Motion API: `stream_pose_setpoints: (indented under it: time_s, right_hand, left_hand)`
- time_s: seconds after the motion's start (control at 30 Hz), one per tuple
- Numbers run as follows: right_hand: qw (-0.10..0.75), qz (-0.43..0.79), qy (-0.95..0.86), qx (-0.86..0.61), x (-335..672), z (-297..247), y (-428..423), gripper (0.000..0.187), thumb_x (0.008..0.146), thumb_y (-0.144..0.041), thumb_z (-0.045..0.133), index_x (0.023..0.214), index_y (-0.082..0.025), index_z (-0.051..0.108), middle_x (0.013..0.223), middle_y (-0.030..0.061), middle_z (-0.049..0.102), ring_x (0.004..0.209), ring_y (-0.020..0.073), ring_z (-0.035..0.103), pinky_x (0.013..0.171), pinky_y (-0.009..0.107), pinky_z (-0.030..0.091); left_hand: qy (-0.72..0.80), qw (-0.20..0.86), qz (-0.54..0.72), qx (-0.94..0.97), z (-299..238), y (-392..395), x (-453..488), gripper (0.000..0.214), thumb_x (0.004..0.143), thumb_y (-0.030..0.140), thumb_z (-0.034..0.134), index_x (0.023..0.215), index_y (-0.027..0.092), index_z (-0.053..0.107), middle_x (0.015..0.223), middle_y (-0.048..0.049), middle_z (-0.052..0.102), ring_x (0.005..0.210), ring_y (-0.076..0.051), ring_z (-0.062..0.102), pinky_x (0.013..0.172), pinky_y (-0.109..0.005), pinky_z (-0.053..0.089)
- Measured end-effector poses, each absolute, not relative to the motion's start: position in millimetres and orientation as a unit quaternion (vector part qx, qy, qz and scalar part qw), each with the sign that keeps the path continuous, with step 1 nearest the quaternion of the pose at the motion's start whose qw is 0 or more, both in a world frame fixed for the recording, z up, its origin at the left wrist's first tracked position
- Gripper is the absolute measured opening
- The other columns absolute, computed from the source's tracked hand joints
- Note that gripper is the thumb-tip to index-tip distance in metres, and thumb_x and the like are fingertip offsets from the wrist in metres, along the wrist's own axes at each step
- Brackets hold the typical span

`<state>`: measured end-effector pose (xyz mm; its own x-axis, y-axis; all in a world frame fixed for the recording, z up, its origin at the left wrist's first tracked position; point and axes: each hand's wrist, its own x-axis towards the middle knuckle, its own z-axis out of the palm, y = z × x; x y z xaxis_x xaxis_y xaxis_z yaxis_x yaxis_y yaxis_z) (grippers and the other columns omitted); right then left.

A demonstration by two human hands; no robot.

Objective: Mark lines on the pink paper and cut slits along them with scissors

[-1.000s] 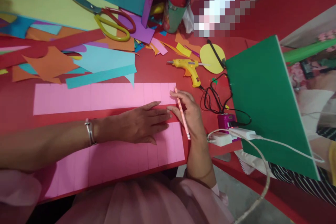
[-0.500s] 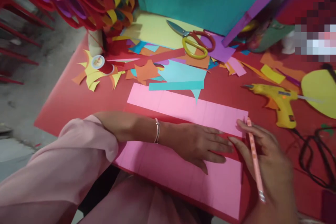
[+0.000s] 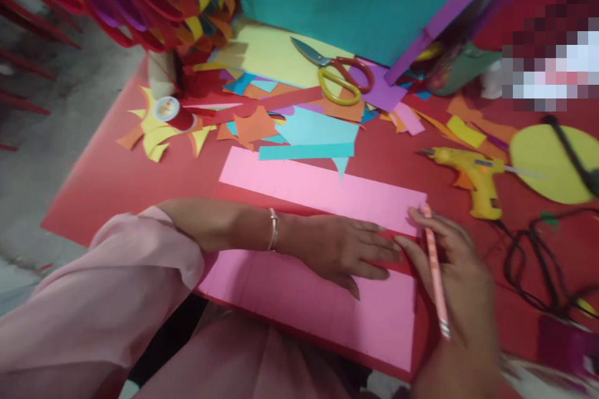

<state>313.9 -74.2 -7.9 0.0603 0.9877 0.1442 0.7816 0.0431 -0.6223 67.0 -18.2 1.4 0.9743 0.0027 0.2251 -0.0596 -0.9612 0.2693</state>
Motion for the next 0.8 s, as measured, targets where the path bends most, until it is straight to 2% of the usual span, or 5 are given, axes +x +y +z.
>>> stream_pose_setpoints:
  time_s: [0.17,0.27,0.37,0.5,0.8]
  right_hand:
    - [0.344,0.235,-0.637,-0.649,299,2,-77,0.034,0.094,-0.046,0.073,0.12,-0.025,0.073,0.131,0.0111,0.073,0.124,0.0278,0.069,0.107,0.047,0.055]
    - [0.421,0.233,-0.563,-0.672,298,0,-74,0.031,0.104,-0.048,0.056,0.121,-0.026,0.069,0.119,0.0093,0.078,0.109,0.0239,0.075,0.097,0.043,0.059]
    - [0.46,0.151,-0.524,-0.701,301,-1,-74,0.045,0.107,-0.058,0.043,0.104,-0.023,0.071,0.089,0.0055,0.076,0.083,0.0208,0.074,0.079,0.037,0.059]
    - [0.444,0.089,-0.489,-0.745,302,0,-74,0.055,0.105,-0.064,0.041,0.081,-0.021,0.066,0.071,0.0019,0.067,0.069,0.0182,0.067,0.069,0.032,0.054]
    - [0.396,0.037,-0.517,-0.758,298,-4,-72,0.045,0.105,-0.06,0.045,0.08,-0.024,0.056,0.064,-0.0012,0.064,0.064,0.0185,0.064,0.068,0.032,0.049]
  left_hand:
    - [0.008,0.167,0.188,0.968,-4,-22,62,0.058,0.104,0.05,0.054,0.141,0.007,0.064,0.15,-0.0234,0.061,0.144,-0.032,0.056,0.125,-0.05,0.04]
    - [0.013,0.162,0.222,0.961,-14,-22,62,0.061,0.104,0.053,0.052,0.141,0.006,0.064,0.149,-0.023,0.062,0.143,-0.031,0.056,0.126,-0.049,0.038]
    - [0.014,0.148,0.207,0.967,-17,-25,63,0.061,0.106,0.056,0.047,0.14,0.008,0.064,0.151,-0.0196,0.061,0.147,-0.029,0.052,0.13,-0.047,0.032]
    - [0.025,0.132,0.172,0.976,-12,-27,64,0.061,0.107,0.056,0.043,0.142,0.01,0.063,0.154,-0.0165,0.059,0.148,-0.027,0.051,0.13,-0.043,0.03]
    - [0.027,0.118,0.175,0.977,-8,-29,66,0.065,0.104,0.062,0.045,0.138,0.01,0.066,0.151,-0.0182,0.062,0.144,-0.03,0.056,0.126,-0.046,0.034]
